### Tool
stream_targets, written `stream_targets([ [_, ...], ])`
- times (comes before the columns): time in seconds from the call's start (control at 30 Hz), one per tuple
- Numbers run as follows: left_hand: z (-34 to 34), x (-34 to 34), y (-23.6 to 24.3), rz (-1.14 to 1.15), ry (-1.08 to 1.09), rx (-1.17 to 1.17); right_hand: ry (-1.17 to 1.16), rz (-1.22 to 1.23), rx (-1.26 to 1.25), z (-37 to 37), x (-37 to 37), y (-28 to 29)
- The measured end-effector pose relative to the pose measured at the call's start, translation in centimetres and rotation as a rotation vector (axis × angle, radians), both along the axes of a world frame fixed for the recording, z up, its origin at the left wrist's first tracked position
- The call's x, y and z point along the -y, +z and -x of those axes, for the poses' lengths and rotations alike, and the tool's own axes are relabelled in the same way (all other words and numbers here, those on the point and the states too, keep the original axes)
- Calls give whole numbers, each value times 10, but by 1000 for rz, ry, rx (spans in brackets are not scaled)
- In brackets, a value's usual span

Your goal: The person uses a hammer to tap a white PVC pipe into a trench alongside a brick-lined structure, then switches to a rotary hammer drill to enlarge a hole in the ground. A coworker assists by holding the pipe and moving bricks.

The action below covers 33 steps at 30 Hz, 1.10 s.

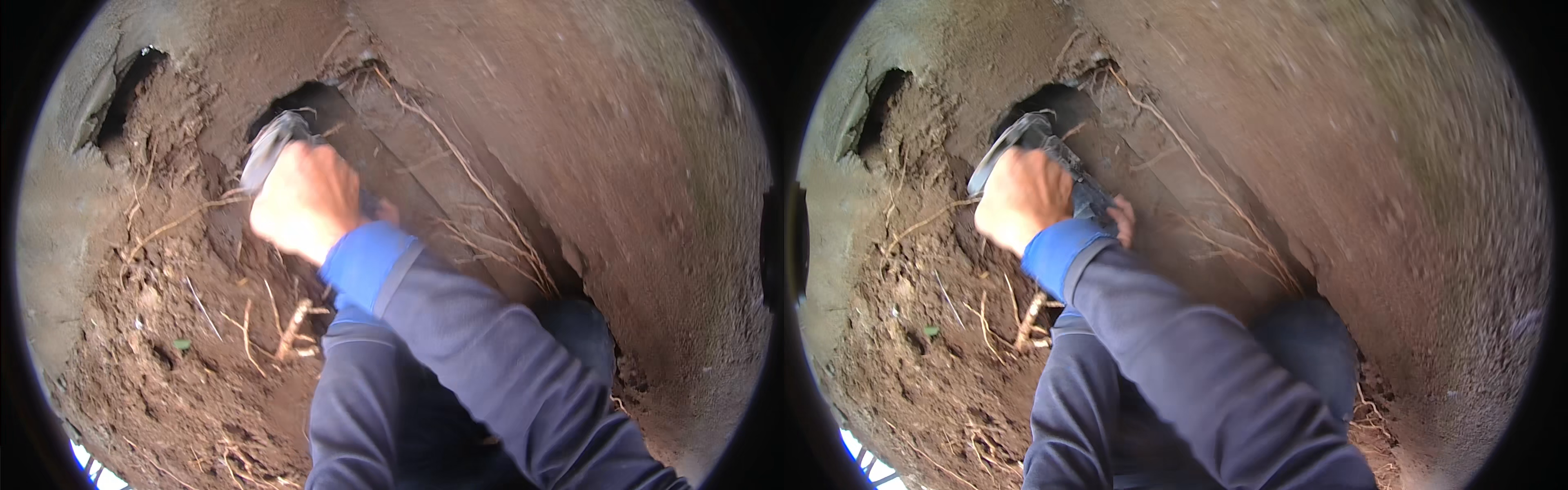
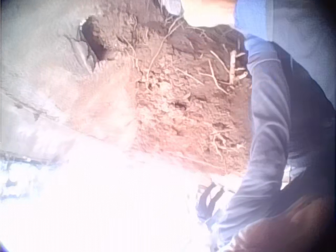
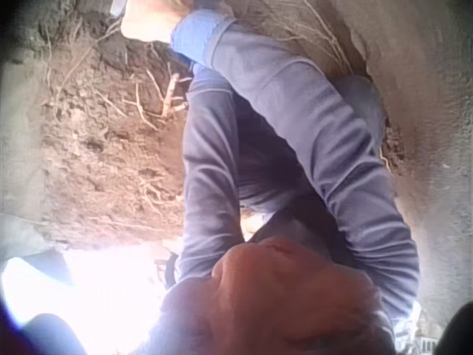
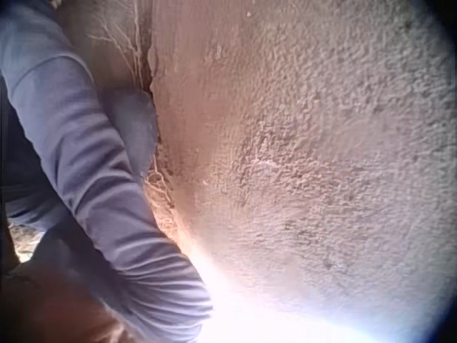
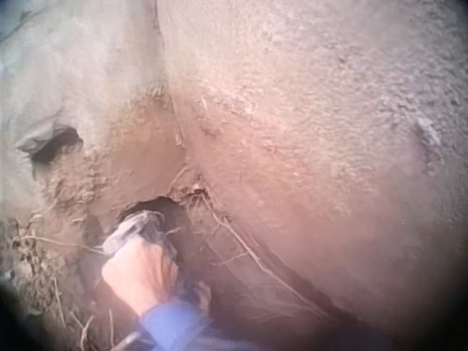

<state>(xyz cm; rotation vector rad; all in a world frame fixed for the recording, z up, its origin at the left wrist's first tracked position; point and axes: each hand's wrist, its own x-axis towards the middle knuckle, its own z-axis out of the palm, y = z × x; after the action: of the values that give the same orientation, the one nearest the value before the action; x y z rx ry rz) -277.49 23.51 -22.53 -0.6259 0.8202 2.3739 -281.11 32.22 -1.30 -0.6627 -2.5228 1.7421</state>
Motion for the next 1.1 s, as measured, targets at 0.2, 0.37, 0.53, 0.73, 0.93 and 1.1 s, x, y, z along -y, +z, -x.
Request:
stream_targets([
  [0.2,10,8,-20,-75,149,15,-187,196,33,4,-34,-47],
  [0.37,2,7,-26,-295,23,-385,-213,212,-87,-27,-26,-48],
  [0.53,-38,19,10,87,138,153,-352,343,-143,-80,-11,-52],
  [0.73,-47,-1,66,142,53,343,-431,745,-173,-107,-73,-57],
  [0.93,-74,-6,117,156,124,58,-366,878,-254,-132,-76,-20],
  [1.1,-84,-12,125,411,278,-16,-223,923,-360,-136,-81,-20],
])
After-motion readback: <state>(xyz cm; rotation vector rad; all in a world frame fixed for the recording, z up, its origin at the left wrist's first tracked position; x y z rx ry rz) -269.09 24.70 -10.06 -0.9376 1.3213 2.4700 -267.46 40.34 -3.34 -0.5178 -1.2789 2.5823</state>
